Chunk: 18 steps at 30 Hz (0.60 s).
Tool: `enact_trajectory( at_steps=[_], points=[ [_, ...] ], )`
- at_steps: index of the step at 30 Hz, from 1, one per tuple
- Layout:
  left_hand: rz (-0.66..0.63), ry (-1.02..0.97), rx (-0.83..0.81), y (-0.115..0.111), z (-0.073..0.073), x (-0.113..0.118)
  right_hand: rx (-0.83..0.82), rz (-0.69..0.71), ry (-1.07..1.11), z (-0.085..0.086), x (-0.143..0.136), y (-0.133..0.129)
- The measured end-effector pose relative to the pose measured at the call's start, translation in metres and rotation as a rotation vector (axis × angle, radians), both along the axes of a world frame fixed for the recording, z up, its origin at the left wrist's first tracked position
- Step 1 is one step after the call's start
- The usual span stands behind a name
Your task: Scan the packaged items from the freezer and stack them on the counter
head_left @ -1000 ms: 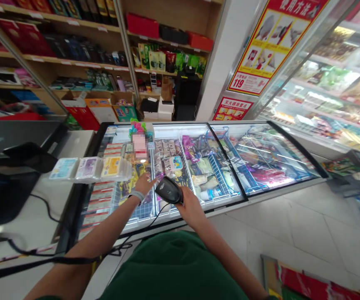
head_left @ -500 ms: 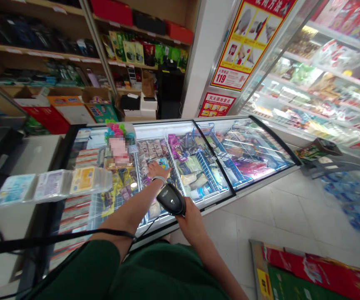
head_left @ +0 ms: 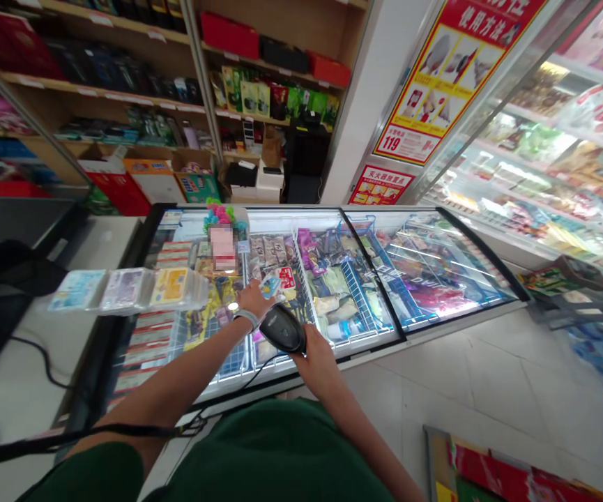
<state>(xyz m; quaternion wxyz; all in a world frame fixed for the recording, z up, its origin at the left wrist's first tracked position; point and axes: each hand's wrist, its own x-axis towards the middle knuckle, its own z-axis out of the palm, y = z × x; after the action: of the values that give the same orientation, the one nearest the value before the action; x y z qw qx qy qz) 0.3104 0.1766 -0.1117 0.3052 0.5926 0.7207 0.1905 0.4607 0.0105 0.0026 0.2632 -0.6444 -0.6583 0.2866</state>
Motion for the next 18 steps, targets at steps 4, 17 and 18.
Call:
enact_trajectory(
  at_steps=[4,17,18],
  points=[
    [0.066,-0.134,-0.044,-0.027,0.000,-0.042,0.017,0.058,-0.010,0.002,-0.005,0.004],
    [0.383,-1.376,-0.298,-0.128,0.050,-0.148,0.038,0.251,0.011,0.023,-0.034,0.018],
    [0.391,-1.404,-0.279,-0.133,0.056,-0.152,0.038,0.274,0.016,0.025,-0.037,0.019]
  ],
)
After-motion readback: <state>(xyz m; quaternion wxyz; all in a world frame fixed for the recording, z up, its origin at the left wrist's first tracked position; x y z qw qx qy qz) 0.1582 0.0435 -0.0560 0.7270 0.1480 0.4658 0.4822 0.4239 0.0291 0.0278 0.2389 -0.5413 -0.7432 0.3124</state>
